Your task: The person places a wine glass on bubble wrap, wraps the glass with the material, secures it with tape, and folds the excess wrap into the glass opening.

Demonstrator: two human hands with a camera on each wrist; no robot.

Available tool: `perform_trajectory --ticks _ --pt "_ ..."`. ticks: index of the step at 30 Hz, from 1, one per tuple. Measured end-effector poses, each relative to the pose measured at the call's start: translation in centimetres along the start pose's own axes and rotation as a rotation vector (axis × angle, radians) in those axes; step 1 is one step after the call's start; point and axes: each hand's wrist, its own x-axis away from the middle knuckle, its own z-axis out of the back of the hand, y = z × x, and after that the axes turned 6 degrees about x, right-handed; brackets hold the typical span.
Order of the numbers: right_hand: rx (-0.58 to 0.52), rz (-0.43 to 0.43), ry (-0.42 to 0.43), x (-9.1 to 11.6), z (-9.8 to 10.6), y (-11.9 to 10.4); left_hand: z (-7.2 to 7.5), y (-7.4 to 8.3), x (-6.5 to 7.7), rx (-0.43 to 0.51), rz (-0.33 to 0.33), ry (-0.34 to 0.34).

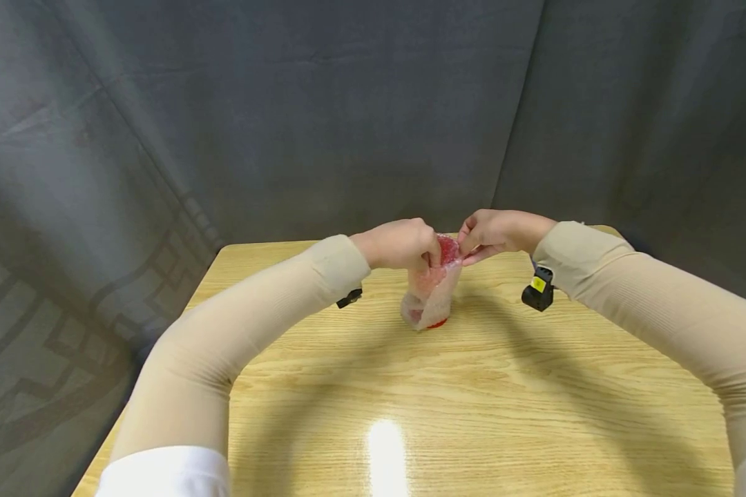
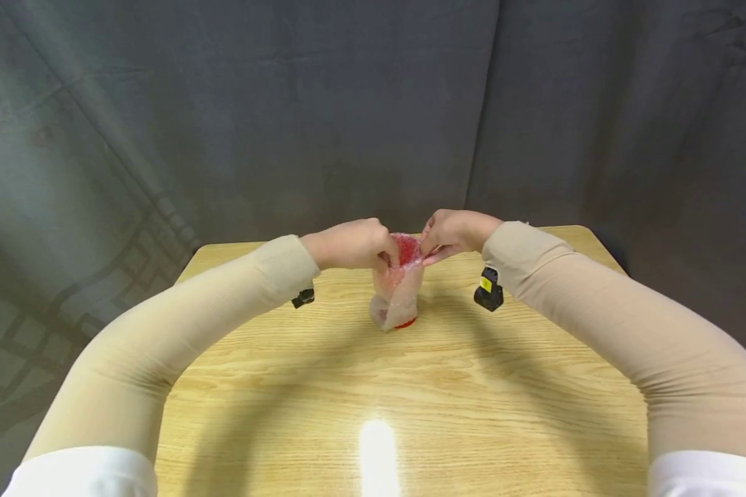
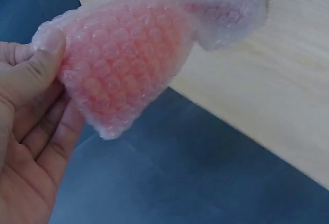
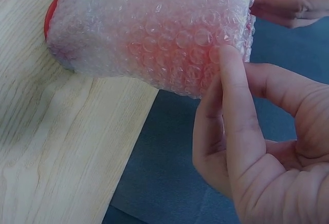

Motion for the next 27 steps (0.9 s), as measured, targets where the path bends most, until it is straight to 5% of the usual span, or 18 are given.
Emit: perform_trajectory --ticks 8,13,18,22,27 --pt "0.083 0.005 0.023 1.3 0.3 -0.6 3.2 1.1 1.9 -0.188 -0.031 0.105" --pt "0.254 0.091 0.085 3.1 1.5 -1.5 6.3 0.6 4.4 -0.287 0.102 0.312" --pt "0.442 0.258 0.245 5.2 3.5 -1.7 8.1 -1.2 6.9 -0.229 0.290 0.472" --pt "0.554 0.346 0.340 6.3 4.3 -0.5 6.8 -3.6 8.3 -0.201 0.408 0.447" --pt "0.761 0.332 0.422 5.7 3.2 2.6 2.0 -6.8 8.7 -0.240 0.428 0.385"
